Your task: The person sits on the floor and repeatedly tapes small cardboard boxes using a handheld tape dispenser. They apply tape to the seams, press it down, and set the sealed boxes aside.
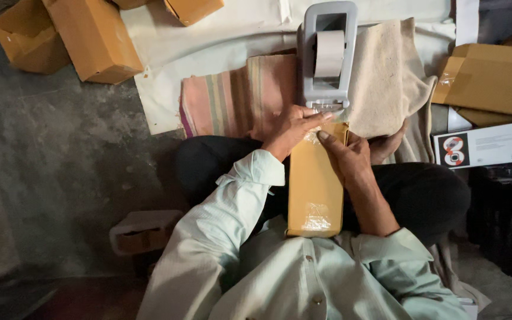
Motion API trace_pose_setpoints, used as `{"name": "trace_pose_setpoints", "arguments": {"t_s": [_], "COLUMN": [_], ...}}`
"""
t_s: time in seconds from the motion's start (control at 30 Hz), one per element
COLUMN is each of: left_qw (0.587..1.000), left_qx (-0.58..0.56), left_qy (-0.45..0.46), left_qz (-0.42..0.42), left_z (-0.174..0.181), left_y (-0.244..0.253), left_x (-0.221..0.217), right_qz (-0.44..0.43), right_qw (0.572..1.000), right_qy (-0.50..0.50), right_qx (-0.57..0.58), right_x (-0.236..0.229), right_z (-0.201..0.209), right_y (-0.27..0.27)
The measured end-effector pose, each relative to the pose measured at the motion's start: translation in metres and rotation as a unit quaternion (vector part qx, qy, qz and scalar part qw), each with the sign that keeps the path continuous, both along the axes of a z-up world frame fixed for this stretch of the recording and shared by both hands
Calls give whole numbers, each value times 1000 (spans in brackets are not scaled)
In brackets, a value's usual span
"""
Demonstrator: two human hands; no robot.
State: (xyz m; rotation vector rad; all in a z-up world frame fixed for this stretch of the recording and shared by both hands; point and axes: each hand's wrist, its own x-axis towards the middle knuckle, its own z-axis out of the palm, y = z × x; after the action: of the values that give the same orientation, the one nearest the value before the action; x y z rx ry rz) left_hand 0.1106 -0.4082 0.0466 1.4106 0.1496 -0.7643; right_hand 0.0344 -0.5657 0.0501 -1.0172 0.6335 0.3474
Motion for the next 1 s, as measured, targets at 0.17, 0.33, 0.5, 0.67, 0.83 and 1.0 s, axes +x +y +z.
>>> {"name": "trace_pose_setpoints", "arguments": {"t_s": [0.17, 0.33, 0.5, 0.67, 0.83, 1.0], "left_qw": [999, 977, 992, 997, 989, 707], "left_qx": [13, 80, 63, -57, 3, 399], "left_qy": [-31, -197, -102, 11, -148, -571], "left_qz": [12, 1, 26, 59, 7, -123], "left_z": [-23, -55, -40, 26, 86, 132], "left_y": [0, 7, 5, 13, 16, 8], "left_x": [-5, -25, -35, -34, -42, -39], "right_qz": [47, 72, 89, 94, 124, 142], "right_qw": [998, 990, 984, 990, 971, 963], "right_qy": [11, 71, -15, -58, -125, -168], "right_qx": [-30, -94, -153, -84, -159, -152], "right_x": [2, 1, -8, -9, -27, -23], "right_z": [-13, -32, -9, 36, 51, 48], "right_y": [-9, 1, -5, -7, -13, -15]}}
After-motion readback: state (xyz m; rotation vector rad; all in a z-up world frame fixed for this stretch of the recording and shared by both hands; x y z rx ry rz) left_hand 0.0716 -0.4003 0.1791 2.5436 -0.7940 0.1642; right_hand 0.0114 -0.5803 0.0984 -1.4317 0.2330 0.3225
